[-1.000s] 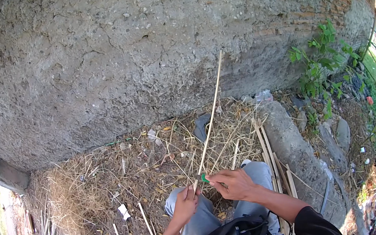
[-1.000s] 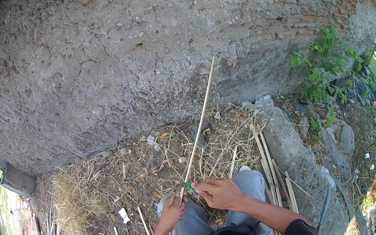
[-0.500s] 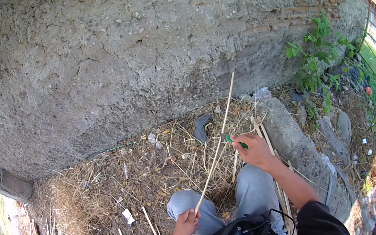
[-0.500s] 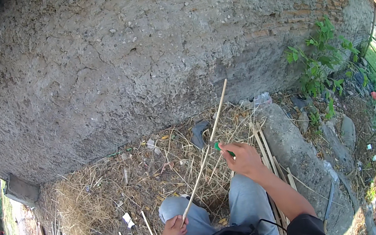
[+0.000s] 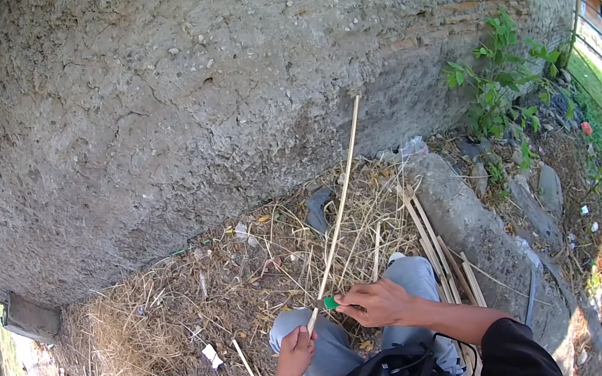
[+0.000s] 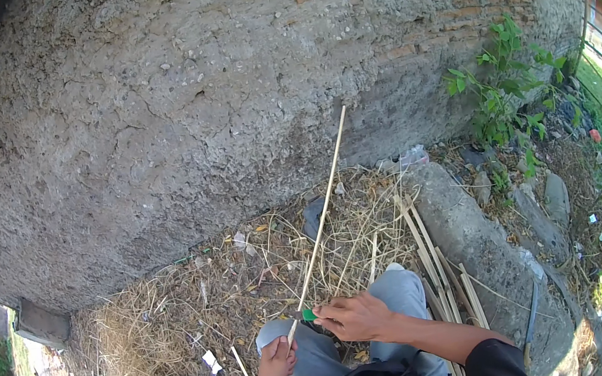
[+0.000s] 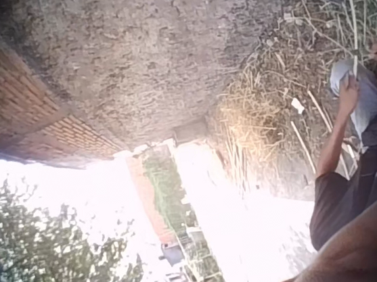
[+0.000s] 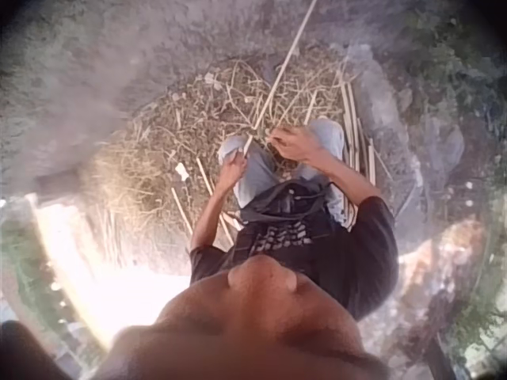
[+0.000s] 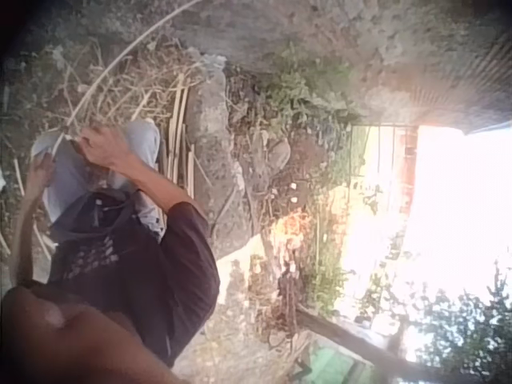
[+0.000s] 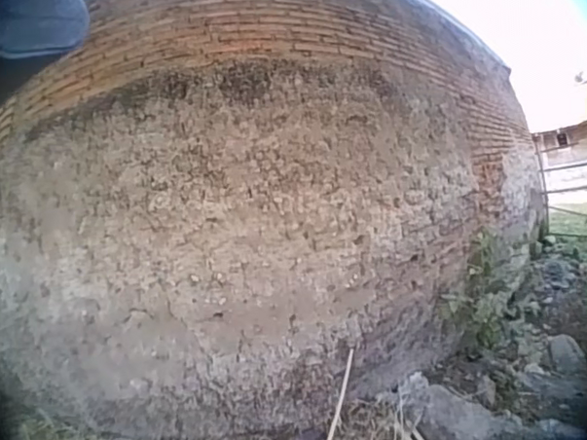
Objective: The person shaves and strips thin layers from bamboo sticks using a utility knife.
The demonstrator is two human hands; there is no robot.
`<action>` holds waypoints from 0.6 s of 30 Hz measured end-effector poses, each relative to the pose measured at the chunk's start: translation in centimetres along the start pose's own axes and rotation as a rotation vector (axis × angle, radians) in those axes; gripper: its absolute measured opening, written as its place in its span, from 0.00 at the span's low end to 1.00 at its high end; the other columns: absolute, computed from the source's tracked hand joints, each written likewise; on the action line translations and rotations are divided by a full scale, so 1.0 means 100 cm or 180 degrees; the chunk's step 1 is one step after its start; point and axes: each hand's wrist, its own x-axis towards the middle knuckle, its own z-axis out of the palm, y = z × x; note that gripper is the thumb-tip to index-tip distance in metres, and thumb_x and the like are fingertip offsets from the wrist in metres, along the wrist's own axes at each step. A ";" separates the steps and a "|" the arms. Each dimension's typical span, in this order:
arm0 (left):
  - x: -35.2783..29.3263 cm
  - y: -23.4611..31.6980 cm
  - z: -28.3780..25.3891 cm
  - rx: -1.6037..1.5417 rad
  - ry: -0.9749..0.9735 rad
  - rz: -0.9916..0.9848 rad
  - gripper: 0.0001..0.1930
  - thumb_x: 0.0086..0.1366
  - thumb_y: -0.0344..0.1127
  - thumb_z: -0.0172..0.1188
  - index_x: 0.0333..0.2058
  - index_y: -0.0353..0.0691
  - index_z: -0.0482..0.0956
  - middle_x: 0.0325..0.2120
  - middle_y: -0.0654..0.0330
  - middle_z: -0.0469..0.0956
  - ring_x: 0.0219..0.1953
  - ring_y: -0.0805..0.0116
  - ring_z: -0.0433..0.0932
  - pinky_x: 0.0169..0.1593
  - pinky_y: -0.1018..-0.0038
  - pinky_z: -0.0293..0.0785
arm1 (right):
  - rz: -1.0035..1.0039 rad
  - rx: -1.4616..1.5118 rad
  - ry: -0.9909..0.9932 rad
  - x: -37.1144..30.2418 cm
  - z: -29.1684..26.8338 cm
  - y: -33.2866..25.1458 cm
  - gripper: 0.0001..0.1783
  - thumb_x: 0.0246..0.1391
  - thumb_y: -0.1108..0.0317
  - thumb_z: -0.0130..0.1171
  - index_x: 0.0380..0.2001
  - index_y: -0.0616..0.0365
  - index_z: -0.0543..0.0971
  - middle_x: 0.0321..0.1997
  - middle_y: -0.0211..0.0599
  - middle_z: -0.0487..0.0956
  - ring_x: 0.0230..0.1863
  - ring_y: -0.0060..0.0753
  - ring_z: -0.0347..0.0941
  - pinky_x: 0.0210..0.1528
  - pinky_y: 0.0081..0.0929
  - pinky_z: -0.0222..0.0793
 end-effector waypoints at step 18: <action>0.003 -0.008 -0.007 0.0507 -0.0063 0.0204 0.17 0.76 0.44 0.42 0.31 0.39 0.69 0.16 0.71 0.60 0.15 0.81 0.58 0.19 0.80 0.55 | 0.0900 -0.0651 0.1093 0.067 -0.053 0.116 0.09 0.56 0.60 0.62 0.36 0.51 0.82 0.31 0.42 0.83 0.27 0.50 0.79 0.28 0.43 0.74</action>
